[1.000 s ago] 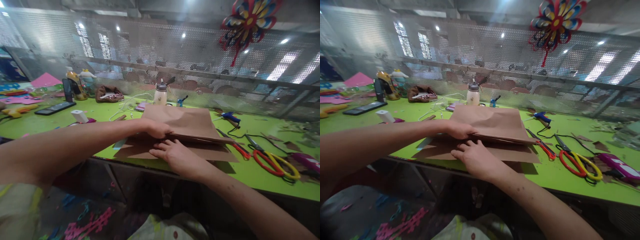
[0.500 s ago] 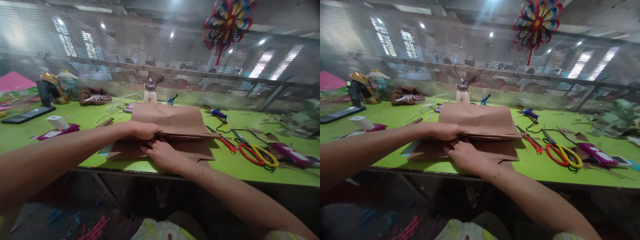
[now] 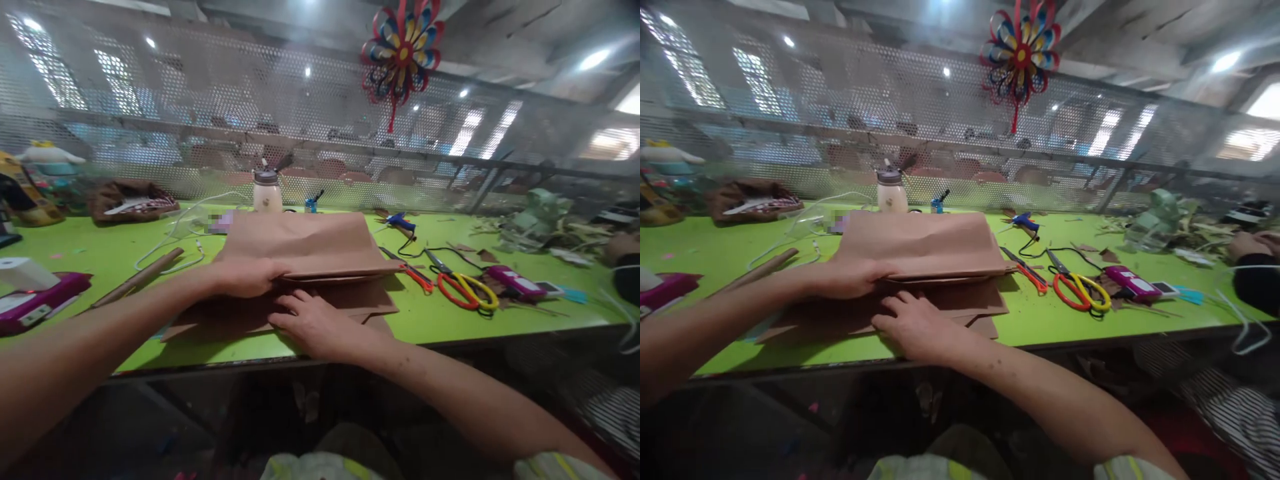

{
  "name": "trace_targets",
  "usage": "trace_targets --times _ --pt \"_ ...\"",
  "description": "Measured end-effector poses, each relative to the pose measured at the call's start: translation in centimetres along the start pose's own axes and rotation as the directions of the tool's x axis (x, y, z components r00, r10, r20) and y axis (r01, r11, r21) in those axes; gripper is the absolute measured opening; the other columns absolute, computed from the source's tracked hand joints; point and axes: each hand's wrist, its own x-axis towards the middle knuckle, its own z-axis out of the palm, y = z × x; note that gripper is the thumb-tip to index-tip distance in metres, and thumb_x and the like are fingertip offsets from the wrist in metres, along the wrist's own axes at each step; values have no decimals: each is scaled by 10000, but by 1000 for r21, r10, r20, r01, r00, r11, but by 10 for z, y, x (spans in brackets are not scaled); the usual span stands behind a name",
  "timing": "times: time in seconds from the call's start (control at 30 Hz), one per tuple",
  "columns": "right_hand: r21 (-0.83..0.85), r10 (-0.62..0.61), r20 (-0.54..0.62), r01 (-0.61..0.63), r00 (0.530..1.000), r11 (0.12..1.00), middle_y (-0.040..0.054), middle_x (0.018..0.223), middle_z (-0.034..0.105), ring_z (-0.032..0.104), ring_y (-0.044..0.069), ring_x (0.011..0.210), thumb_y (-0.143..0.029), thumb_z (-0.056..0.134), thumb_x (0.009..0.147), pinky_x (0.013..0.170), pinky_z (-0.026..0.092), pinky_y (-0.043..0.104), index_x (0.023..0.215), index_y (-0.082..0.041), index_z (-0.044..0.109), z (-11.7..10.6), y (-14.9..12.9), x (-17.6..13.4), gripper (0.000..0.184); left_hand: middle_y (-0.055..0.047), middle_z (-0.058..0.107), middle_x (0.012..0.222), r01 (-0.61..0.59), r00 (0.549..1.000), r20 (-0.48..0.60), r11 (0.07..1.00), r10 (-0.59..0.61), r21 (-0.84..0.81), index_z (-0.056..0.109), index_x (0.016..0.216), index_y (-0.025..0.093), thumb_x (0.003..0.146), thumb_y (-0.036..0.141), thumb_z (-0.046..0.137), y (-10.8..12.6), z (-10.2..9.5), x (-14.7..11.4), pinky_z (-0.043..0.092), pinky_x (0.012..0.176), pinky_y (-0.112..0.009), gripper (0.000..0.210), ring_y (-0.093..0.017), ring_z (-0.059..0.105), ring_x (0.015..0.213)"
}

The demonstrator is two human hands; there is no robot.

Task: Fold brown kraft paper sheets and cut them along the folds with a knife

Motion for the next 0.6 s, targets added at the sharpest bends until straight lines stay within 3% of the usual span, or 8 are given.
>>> trace_targets --times 0.17,0.23,0.33,0.37,0.4,0.5,0.6 --pt "198 -45 -262 100 964 975 107 1009 660 547 175 899 -95 477 867 812 479 308 973 -135 613 -27 -5 -25 177 -39 515 1387 23 996 -89 998 -19 51 476 1361 229 780 99 428 7 28 -10 390 1033 -318 597 -205 513 1218" --pt "222 61 -371 25 927 975 98 914 665 562 178 858 -128 478 880 777 486 313 942 -143 620 -43 12 -39 156 -67 471 1423 30 991 -136 995 -17 91 448 1385 212 790 141 457 11 42 -13 364 1063 -349 600 -226 468 1266" --pt "191 329 -482 -269 812 944 77 828 665 584 188 804 -219 477 913 754 483 340 886 -171 646 -53 62 -60 178 -104 415 1458 82 977 -204 988 -54 129 426 1404 215 829 314 520 18 58 -17 314 1091 -450 592 -303 393 1321" --pt "204 409 -475 -354 779 913 78 841 675 598 193 809 -249 482 914 775 485 352 879 -173 655 -51 80 -67 191 -112 399 1468 100 975 -212 986 -70 132 417 1411 219 841 408 523 20 61 -18 291 1096 -484 609 -327 363 1338" --pt "212 464 -429 -413 775 886 81 873 686 610 198 824 -280 487 914 789 488 360 911 -176 663 -47 96 -73 204 -117 382 1478 113 974 -212 985 -84 131 408 1418 222 845 503 508 22 63 -19 267 1101 -508 646 -344 331 1354" --pt "141 496 -185 -477 848 868 122 1102 661 586 243 1031 -366 523 895 915 459 416 1094 -176 652 -31 122 -89 303 -108 321 1511 122 979 -180 985 -99 124 375 1437 229 824 684 428 23 64 -21 201 1121 -525 764 -352 242 1395" --pt "64 447 20 -447 894 892 148 1304 552 479 272 1206 -430 532 885 1031 370 472 1247 -180 585 -20 118 -98 444 -87 334 1508 129 981 -160 988 -114 90 413 1414 228 868 664 360 20 59 -22 218 1127 -469 701 -313 274 1389"
